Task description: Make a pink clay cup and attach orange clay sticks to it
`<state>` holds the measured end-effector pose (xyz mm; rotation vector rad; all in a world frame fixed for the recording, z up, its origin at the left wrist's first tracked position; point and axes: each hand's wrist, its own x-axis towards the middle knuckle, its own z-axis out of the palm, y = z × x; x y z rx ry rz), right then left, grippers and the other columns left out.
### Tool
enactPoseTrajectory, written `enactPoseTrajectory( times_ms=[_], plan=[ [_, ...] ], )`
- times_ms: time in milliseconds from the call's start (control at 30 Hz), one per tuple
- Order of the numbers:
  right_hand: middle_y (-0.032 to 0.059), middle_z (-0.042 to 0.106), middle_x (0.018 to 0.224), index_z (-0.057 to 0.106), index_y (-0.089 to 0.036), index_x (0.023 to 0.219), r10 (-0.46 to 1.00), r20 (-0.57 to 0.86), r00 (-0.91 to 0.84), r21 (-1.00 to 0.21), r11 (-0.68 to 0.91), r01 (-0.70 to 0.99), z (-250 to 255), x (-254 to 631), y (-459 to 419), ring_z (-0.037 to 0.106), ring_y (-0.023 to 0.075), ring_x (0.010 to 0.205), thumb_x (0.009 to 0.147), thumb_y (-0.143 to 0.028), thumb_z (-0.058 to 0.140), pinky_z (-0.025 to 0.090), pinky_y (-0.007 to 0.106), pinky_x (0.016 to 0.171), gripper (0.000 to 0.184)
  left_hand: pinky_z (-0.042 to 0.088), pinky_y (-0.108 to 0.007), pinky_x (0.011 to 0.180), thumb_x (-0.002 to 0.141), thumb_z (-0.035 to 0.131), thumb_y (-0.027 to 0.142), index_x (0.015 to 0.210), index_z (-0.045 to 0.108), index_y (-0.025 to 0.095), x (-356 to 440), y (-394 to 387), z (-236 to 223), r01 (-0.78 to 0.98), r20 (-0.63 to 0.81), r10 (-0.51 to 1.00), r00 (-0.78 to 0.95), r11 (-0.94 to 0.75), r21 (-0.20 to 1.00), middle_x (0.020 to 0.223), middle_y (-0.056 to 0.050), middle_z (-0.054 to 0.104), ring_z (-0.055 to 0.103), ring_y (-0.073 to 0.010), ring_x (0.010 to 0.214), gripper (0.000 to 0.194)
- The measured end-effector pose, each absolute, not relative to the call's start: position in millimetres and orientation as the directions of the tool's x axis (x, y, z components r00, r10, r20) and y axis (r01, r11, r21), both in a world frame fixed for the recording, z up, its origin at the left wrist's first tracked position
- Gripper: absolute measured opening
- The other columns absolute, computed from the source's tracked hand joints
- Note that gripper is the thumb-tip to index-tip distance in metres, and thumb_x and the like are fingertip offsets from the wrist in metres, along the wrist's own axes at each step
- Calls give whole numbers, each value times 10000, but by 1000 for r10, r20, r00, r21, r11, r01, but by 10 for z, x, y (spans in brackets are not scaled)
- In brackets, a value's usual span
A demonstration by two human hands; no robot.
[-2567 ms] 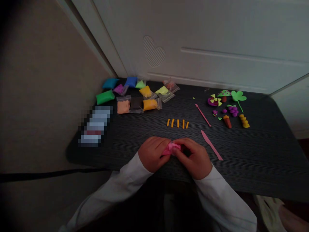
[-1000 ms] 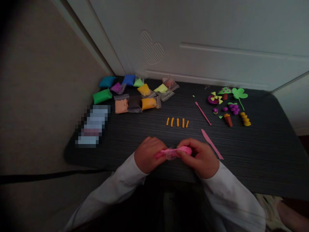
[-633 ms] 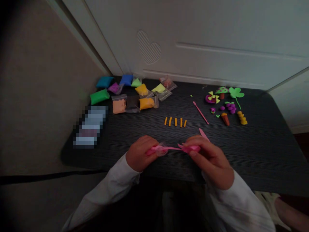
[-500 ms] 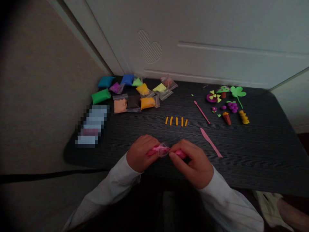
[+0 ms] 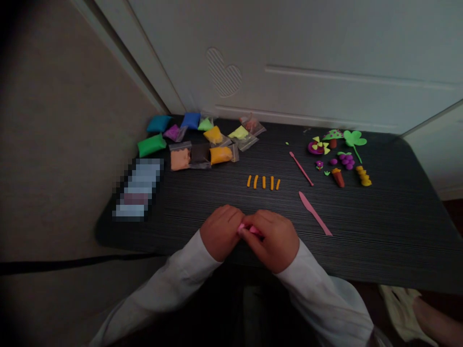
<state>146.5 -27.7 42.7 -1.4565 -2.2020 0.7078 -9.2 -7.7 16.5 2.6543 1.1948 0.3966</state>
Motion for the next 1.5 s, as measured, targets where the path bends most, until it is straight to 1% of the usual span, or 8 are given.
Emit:
enactPoseTrajectory(
  times_ms=[167, 433, 533, 633, 800, 967, 1300, 1500],
  plan=[
    [46, 590, 715, 600, -171, 846, 899, 55, -434, -581, 382, 718, 370, 1469, -250, 534, 150, 672, 822, -268, 467, 409, 279, 623, 167, 402, -361, 649, 831, 401, 193, 721, 501, 167, -39, -86, 151, 757, 131, 786, 604, -617, 213, 719, -58, 552, 501, -218, 720, 150],
    [-10, 515, 636, 557, -200, 700, 967, 107, -233, -865, 206, 457, 336, 1634, -248, 472, 114, 598, 775, -219, 539, 364, 254, 568, 79, 391, -341, 686, 806, 457, 293, 770, 529, 169, -204, -30, 73, 680, 197, 774, 602, -625, 383, 812, -52, 577, 494, -197, 785, 148],
    [-13, 482, 645, 517, -213, 676, 988, 123, 94, -992, 122, 23, 323, 1810, -230, 467, 130, 636, 767, -233, 508, 371, 271, 589, 93, 394, -338, 717, 806, 465, 312, 787, 550, 164, -273, -1, 47, 656, 221, 803, 554, -584, 478, 801, -52, 586, 498, -185, 785, 171],
    [-10, 462, 661, 484, -198, 632, 997, -3, 79, -963, 18, -269, 315, 1869, -222, 440, 121, 616, 732, -245, 501, 370, 269, 576, 111, 400, -337, 727, 812, 460, 322, 794, 571, 154, -289, 14, 34, 621, 258, 811, 525, -572, 535, 796, -62, 599, 504, -177, 769, 203],
    [-12, 513, 739, 531, -234, 823, 999, -18, -36, -996, -15, 93, 328, 1721, -259, 474, 120, 663, 773, -207, 515, 379, 260, 605, 59, 413, -339, 742, 783, 504, 260, 824, 593, 146, -261, 19, 34, 593, 289, 791, 539, -600, 537, 815, -66, 614, 517, -183, 791, 150],
    [0, 596, 795, 588, -219, 933, 957, 39, -286, -826, 192, 530, 357, 1609, -240, 540, 108, 727, 783, -180, 540, 405, 234, 665, 162, 432, -339, 723, 764, 536, 255, 819, 594, 143, -234, 26, 22, 585, 335, 759, 558, -646, 490, 795, -61, 615, 521, -184, 772, 138],
    [23, 625, 775, 583, -212, 958, 890, -127, -438, -526, 314, 791, 282, 1501, -203, 587, 171, 710, 810, -198, 454, 425, 285, 634, 197, 470, -302, 731, 791, 524, 233, 808, 573, 137, -226, 12, 7, 554, 446, 714, 540, -700, 451, 775, -56, 618, 522, -163, 763, 109],
    [45, 632, 782, 590, -191, 883, 898, -83, -433, -592, 305, 746, 268, 1502, -197, 582, 189, 722, 816, -186, 421, 419, 312, 645, 181, 461, -297, 742, 782, 538, 233, 803, 579, 138, -242, 14, -1, 552, 407, 732, 546, -680, 482, 778, -52, 633, 538, -159, 768, 105]
  ],
)
